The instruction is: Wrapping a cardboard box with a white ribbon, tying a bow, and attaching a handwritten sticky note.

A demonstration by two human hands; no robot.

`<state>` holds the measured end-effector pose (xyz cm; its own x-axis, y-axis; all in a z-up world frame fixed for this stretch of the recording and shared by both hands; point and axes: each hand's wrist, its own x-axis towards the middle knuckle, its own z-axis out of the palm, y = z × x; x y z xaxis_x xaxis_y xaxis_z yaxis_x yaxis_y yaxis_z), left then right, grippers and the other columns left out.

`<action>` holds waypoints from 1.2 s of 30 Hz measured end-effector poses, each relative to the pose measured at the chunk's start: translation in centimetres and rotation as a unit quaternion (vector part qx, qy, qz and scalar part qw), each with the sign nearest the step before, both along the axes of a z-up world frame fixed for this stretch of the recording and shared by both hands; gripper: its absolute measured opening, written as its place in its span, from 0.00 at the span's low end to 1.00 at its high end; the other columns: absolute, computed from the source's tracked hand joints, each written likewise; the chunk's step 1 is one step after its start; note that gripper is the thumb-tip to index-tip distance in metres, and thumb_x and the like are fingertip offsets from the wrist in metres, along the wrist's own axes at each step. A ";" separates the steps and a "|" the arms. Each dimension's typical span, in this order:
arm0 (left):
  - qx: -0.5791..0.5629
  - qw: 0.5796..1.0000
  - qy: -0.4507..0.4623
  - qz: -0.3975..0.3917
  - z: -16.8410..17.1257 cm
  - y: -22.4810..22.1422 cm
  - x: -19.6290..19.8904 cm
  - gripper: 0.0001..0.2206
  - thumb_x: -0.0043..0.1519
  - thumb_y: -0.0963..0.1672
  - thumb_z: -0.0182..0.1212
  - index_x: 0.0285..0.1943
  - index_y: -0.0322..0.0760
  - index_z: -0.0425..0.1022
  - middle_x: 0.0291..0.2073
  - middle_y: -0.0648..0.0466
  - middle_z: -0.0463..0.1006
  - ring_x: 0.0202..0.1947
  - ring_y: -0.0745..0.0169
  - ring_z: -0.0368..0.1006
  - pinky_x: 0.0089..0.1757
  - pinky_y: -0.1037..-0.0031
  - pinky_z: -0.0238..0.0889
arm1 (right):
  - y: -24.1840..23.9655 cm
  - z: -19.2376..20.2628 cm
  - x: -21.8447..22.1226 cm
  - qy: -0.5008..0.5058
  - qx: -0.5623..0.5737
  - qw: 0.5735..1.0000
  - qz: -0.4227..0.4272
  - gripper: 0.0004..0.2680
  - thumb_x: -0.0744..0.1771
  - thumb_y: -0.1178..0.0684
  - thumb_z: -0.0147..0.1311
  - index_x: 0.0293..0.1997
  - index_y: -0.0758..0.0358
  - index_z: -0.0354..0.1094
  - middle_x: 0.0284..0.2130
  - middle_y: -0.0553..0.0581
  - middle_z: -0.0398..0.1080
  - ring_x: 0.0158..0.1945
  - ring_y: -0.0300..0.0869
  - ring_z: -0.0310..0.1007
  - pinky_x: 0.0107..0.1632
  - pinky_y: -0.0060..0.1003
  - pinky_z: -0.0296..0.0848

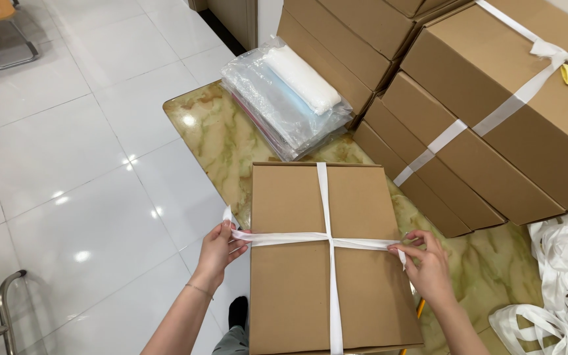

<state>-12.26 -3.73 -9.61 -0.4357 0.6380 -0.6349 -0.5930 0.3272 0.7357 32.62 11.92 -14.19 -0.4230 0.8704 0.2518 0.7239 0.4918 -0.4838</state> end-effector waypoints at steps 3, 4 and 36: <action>-0.024 0.999 -0.034 0.020 -0.3 -0.5 -0.6 0.11 0.75 0.49 0.46 0.41 0.42 0.65 0.44 0.41 0.87 0.38 0.56 0.78 0.45 0.67 0.73 | 0.5 -0.8 -0.1 -0.118 0.065 0.989 -0.061 0.06 0.66 0.46 0.61 0.41 0.28 0.84 0.50 0.41 0.68 0.54 0.40 0.69 0.53 0.49 0.61; -0.027 0.998 -0.053 0.035 -0.7 -0.6 -0.8 0.11 0.75 0.48 0.46 0.41 0.43 0.65 0.47 0.41 0.86 0.40 0.57 0.78 0.47 0.66 0.74 | 0.6 -1.1 0.0 -0.124 0.078 0.988 -0.057 0.07 0.66 0.47 0.61 0.41 0.27 0.83 0.48 0.41 0.68 0.53 0.40 0.69 0.54 0.48 0.60; 0.092 0.848 0.291 -0.432 1.1 3.9 10.0 0.24 0.70 0.54 0.61 0.20 0.47 0.65 0.22 0.63 0.63 0.34 0.71 0.63 0.41 0.77 0.57 | -2.2 5.0 -10.0 0.204 -0.428 0.874 -0.106 0.08 0.66 0.53 0.64 0.39 0.68 0.84 0.43 0.56 0.86 0.48 0.39 0.80 0.57 0.32 0.72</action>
